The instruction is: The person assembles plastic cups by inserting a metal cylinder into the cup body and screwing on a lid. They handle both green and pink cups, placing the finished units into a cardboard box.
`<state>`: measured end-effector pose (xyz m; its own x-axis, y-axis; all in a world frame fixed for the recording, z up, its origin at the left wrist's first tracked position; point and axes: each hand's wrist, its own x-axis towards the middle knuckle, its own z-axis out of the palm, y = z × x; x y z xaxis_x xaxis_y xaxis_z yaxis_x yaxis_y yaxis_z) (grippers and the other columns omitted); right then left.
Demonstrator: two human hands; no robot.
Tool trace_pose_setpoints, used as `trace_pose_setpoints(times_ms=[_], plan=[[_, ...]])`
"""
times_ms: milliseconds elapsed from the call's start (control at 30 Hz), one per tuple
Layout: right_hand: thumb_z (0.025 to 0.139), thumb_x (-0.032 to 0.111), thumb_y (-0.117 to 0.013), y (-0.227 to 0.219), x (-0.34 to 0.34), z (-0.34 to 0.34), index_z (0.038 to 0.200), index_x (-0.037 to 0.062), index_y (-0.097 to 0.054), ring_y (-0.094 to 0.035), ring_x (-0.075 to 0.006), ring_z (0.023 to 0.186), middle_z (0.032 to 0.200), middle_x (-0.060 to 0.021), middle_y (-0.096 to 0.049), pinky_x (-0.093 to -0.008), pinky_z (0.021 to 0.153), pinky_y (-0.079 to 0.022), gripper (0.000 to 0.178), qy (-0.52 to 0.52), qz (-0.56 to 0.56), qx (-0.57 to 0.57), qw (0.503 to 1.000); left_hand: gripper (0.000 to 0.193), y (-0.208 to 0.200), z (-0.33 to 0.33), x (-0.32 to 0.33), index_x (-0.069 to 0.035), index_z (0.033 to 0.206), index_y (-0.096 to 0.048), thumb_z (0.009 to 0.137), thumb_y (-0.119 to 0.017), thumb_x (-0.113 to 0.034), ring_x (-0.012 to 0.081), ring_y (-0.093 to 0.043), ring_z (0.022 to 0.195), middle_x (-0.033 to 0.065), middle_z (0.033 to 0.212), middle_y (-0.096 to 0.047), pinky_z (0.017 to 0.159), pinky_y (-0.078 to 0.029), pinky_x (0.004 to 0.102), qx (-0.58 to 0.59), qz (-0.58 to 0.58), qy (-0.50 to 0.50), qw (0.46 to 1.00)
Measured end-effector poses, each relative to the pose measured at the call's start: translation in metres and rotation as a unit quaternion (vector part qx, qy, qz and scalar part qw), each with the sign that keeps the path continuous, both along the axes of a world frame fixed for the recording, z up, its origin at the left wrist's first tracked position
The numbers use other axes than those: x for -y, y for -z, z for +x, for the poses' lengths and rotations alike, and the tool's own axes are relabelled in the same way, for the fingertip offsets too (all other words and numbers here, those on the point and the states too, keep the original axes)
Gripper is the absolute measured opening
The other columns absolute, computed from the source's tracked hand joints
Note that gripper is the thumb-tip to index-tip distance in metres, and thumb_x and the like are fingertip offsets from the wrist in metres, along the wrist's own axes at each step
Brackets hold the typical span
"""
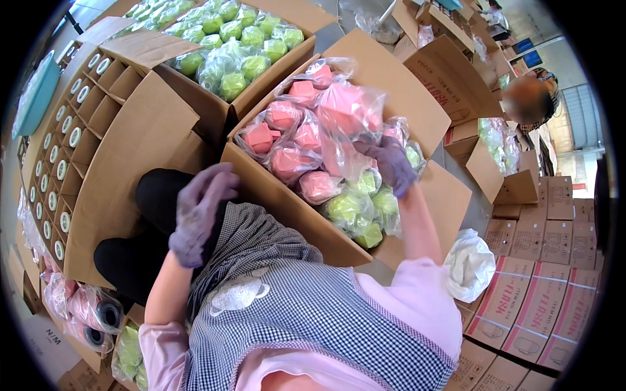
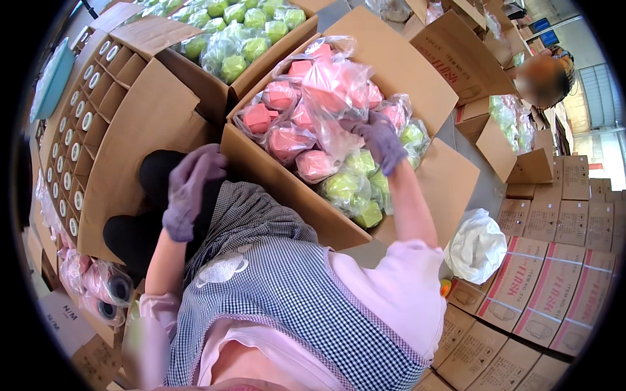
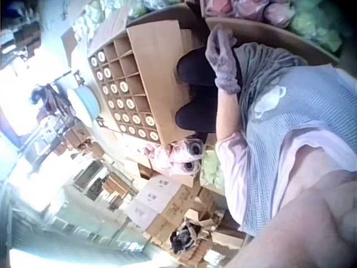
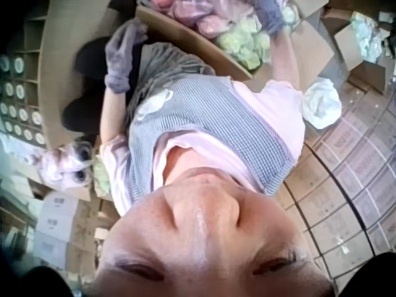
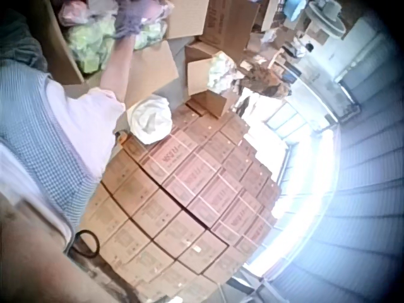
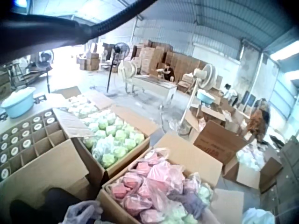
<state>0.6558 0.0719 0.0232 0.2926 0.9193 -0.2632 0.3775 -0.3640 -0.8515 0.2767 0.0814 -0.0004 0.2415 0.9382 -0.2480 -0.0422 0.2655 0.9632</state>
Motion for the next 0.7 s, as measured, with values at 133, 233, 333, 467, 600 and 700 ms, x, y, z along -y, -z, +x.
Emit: trace_pose_setpoints(times_ms=[133, 233, 333, 467, 600, 700], plan=[[0.081, 0.017, -0.077, -0.054, 0.024, -0.078, 0.122, -0.0055, -0.061, -0.066, -0.0193, 0.095, 0.111, -0.0103, -0.070, -0.0341, 0.085, -0.053, 0.049, -0.052, 0.091, -0.116, 0.988, 0.044, 0.033, 0.035, 0.003, -0.001, 0.130, -0.054, 0.101, -0.056, -0.035, 0.0250, -0.065, 0.095, 0.0132, 0.106, -0.067, 0.090, -0.052, 0.0372, 0.194, -0.102, 0.083, 0.972], [0.080, 0.023, -0.076, -0.008, 0.012, -0.154, 0.118, 0.0030, -0.061, -0.047, -0.0332, 0.126, 0.139, -0.0195, -0.050, -0.0429, 0.105, -0.039, 0.045, -0.322, 0.318, -0.014, 0.891, 0.066, 0.049, 0.022, 0.001, -0.001, 0.141, -0.045, 0.094, -0.062, -0.044, 0.0282, -0.059, 0.113, 0.0165, 0.125, -0.060, 0.098, -0.047, 0.0423, 0.304, 0.104, 0.068, 0.944], [0.086, 0.013, -0.061, 0.027, -0.012, -0.229, 0.098, 0.0029, -0.061, -0.026, -0.0452, 0.146, 0.154, -0.0245, -0.036, -0.0530, 0.120, -0.021, 0.016, -0.503, 0.481, 0.019, 0.718, 0.084, -0.046, -0.035, 0.015, -0.002, 0.145, -0.042, 0.088, -0.063, -0.060, 0.0306, -0.054, 0.121, 0.0165, 0.140, -0.052, 0.104, -0.044, 0.0443, 0.703, -0.183, 0.068, 0.683], [0.074, 0.000, -0.054, 0.024, -0.056, -0.292, 0.095, 0.0041, -0.066, -0.041, -0.0425, 0.139, 0.144, -0.0246, -0.049, -0.0520, 0.114, -0.032, 0.025, -0.664, 0.398, -0.137, 0.618, 0.083, 0.019, -0.173, 0.066, -0.006, 0.155, -0.026, 0.092, -0.064, -0.045, 0.0319, -0.047, 0.134, 0.0168, 0.150, -0.042, 0.113, -0.039, 0.0447, 0.325, 0.038, -0.213, 0.921], [0.095, 0.007, -0.052, -0.009, -0.079, -0.338, 0.107, 0.0042, -0.066, -0.062, -0.0135, 0.087, 0.100, -0.0088, -0.070, -0.0271, 0.078, -0.049, 0.019, -0.450, 0.236, -0.209, 0.836, 0.095, 0.017, -0.178, 0.123, -0.001, 0.152, -0.027, 0.076, -0.080, -0.024, 0.0237, -0.045, 0.133, 0.0145, 0.145, -0.044, 0.109, -0.041, 0.0397, -0.163, 0.232, -0.228, 0.932], [0.102, 0.021, -0.054, -0.034, -0.085, -0.386, 0.121, -0.0016, -0.061, -0.061, -0.0181, 0.101, 0.109, -0.0133, -0.066, -0.0298, 0.089, -0.048, 0.030, -0.487, 0.246, -0.215, 0.810, 0.104, 0.032, -0.138, 0.165, 0.003, 0.150, -0.027, 0.072, -0.086, -0.033, 0.0364, -0.051, 0.128, 0.0230, 0.141, -0.046, 0.104, -0.046, 0.0392, -0.357, 0.225, -0.165, 0.891]])
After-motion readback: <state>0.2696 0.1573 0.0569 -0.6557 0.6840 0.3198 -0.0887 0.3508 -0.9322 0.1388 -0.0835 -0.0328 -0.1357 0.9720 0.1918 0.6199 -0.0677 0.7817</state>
